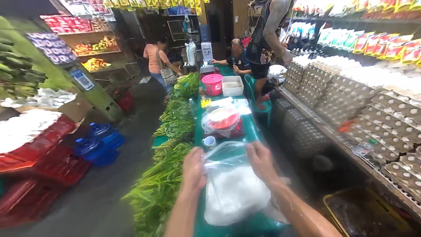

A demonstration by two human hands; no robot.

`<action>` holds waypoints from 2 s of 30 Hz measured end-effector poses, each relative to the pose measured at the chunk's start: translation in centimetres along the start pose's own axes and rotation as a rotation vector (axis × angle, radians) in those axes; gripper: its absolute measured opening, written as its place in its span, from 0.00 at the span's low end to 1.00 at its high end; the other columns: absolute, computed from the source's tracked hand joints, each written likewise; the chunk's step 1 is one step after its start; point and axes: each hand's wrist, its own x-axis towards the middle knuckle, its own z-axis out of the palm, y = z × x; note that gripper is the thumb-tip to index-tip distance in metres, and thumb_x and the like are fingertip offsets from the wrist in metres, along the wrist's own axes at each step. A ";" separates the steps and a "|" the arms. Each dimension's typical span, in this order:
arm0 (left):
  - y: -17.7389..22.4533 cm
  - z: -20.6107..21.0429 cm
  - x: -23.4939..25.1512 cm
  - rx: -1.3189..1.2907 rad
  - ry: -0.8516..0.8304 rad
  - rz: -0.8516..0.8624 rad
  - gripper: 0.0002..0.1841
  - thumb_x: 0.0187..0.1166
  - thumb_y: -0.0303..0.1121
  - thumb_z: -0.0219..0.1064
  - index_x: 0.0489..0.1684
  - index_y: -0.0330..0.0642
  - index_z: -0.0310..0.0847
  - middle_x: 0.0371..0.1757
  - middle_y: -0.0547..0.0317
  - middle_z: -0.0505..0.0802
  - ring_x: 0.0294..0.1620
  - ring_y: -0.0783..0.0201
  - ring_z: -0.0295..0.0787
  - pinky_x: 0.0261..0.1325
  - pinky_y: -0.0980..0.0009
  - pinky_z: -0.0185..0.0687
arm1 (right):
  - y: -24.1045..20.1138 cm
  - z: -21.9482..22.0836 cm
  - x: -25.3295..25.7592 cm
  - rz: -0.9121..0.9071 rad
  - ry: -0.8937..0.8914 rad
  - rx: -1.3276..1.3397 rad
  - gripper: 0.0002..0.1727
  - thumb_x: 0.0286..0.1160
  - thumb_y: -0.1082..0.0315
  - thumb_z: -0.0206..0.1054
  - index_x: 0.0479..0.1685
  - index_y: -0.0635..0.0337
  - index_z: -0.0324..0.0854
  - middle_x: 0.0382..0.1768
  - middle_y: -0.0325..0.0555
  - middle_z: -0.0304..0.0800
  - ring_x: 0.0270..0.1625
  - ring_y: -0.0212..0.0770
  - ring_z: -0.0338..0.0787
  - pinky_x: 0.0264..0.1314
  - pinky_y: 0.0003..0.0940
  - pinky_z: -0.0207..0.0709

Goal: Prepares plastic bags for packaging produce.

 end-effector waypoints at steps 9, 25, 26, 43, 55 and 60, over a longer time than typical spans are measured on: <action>1.6 -5.3 -6.0 0.208 -0.442 0.210 0.15 0.77 0.44 0.72 0.58 0.56 0.82 0.20 0.78 0.80 0.16 0.82 0.73 0.18 0.83 0.74 | -4.8 -4.1 -5.8 -0.197 -0.121 -0.117 0.12 0.75 0.58 0.75 0.36 0.58 0.85 0.23 0.31 0.82 0.23 0.17 0.75 0.24 0.12 0.71; -2.3 0.1 1.4 0.748 -0.709 0.355 0.07 0.80 0.31 0.67 0.35 0.40 0.90 0.31 0.62 0.91 0.33 0.72 0.86 0.43 0.66 0.85 | -3.3 -7.1 -0.5 -0.164 -0.252 -0.375 0.38 0.73 0.40 0.71 0.73 0.60 0.76 0.56 0.49 0.83 0.51 0.38 0.85 0.49 0.35 0.84; -2.4 -0.6 1.8 0.686 -0.642 0.357 0.07 0.80 0.31 0.67 0.36 0.40 0.89 0.30 0.63 0.91 0.31 0.73 0.85 0.40 0.68 0.84 | -2.2 -8.6 -1.2 -0.036 -0.275 -0.360 0.51 0.63 0.33 0.74 0.84 0.54 0.67 0.68 0.49 0.79 0.62 0.41 0.85 0.56 0.38 0.86; -4.2 3.8 2.1 1.250 -0.997 0.027 0.18 0.71 0.47 0.77 0.41 0.40 0.89 0.38 0.47 0.93 0.41 0.50 0.91 0.47 0.42 0.85 | -0.2 -3.6 -0.7 0.020 -0.261 0.063 0.14 0.68 0.60 0.75 0.49 0.56 0.88 0.39 0.38 0.91 0.32 0.32 0.86 0.30 0.30 0.82; -1.3 4.9 -0.4 0.743 -0.942 0.569 0.21 0.68 0.32 0.79 0.59 0.35 0.87 0.56 0.45 0.92 0.60 0.52 0.89 0.65 0.52 0.84 | -2.4 5.2 -2.7 0.611 -0.330 -0.137 0.15 0.75 0.81 0.68 0.58 0.79 0.79 0.48 0.56 0.87 0.52 0.36 0.85 0.65 0.32 0.76; -8.7 -4.5 4.2 0.490 -0.480 0.488 0.57 0.48 0.48 0.88 0.84 0.32 0.62 0.86 0.38 0.71 0.84 0.48 0.71 0.76 0.50 0.77 | 4.1 2.3 -3.6 0.352 -0.202 -0.023 0.18 0.70 0.66 0.73 0.55 0.67 0.84 0.38 0.45 0.93 0.36 0.35 0.92 0.44 0.38 0.89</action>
